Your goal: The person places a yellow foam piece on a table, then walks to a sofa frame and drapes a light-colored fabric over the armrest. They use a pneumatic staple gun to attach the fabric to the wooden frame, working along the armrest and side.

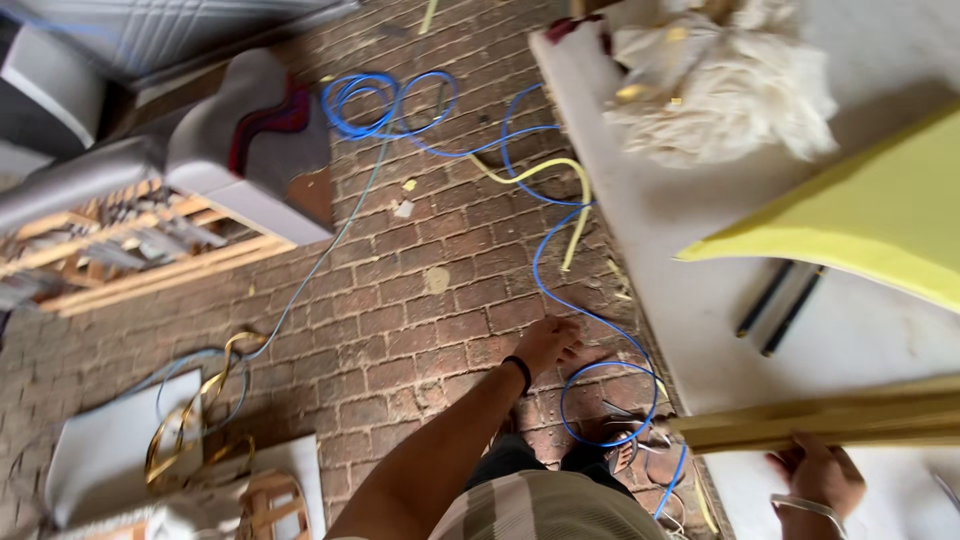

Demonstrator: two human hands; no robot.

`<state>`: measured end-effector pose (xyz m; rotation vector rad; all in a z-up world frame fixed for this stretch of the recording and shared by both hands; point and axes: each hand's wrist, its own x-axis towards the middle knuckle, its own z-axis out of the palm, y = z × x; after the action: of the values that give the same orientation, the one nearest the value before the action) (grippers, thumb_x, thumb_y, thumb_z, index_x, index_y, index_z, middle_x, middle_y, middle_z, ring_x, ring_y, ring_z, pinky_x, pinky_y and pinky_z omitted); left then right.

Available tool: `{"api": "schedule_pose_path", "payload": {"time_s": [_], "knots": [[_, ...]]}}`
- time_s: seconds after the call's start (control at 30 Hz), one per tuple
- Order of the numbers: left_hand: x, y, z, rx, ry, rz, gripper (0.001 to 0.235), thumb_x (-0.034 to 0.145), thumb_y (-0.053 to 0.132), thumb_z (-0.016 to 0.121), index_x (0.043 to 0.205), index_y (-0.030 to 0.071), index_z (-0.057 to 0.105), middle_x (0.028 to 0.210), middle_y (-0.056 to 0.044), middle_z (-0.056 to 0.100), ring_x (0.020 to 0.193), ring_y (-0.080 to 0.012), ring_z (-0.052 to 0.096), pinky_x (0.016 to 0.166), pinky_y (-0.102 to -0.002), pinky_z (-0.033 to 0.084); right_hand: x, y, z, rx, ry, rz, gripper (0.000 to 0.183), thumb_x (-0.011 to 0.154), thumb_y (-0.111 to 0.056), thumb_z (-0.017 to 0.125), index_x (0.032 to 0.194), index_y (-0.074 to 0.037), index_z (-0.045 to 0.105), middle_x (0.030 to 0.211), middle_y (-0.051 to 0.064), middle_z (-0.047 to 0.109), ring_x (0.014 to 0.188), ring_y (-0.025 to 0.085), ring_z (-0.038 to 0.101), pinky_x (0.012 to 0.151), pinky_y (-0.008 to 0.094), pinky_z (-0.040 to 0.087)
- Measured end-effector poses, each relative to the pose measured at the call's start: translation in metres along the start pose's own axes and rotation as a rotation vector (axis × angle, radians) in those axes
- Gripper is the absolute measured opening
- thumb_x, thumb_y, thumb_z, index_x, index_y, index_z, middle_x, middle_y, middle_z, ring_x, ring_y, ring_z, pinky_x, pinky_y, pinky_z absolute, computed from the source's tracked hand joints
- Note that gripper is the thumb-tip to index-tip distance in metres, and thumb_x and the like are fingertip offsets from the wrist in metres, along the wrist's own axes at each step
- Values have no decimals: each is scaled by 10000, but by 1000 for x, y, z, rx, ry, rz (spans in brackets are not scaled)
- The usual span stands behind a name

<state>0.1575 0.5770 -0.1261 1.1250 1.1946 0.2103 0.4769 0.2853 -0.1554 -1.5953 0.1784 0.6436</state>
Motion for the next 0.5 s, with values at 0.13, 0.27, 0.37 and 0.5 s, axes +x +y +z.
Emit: {"api": "schedule_pose_path", "payload": {"time_s": [0.13, 0.27, 0.37, 0.5], "knots": [[-27, -12, -31, -66, 23, 2, 339, 970, 230, 598, 1271, 78, 632, 1031, -46, 762, 867, -165, 724, 724, -328, 572, 11, -3, 5, 55, 1, 10, 102, 1042, -61, 623, 1084, 26, 655, 938, 124, 687, 738, 227, 677, 637, 375, 616], [-61, -34, -71, -169, 57, 8, 343, 986, 265, 596, 1268, 71, 627, 1040, -47, 748, 852, -183, 712, 713, -339, 565, 15, -12, 28, 99, -100, 75, 229, 1089, -165, 549, 1215, 18, 608, 1122, 137, 704, 962, 250, 753, 810, 398, 642], [-85, -55, -99, -217, 81, 5, 352, 981, 262, 587, 1281, 83, 633, 1028, -62, 753, 836, -166, 718, 686, -328, 560, -1, -20, 40, -87, -232, 118, 346, 1118, -263, 463, 1357, -30, 555, 1269, 147, 672, 1076, 272, 719, 838, 412, 570], [-115, -85, -144, -291, 173, -11, 347, 1004, 282, 605, 1274, 68, 648, 1020, -43, 756, 809, -129, 708, 675, -289, 564, -47, -18, 85, -322, -415, 196, 465, 1146, -321, 351, 1461, 8, 442, 1322, 269, 641, 1115, 377, 657, 880, 427, 531]]}}
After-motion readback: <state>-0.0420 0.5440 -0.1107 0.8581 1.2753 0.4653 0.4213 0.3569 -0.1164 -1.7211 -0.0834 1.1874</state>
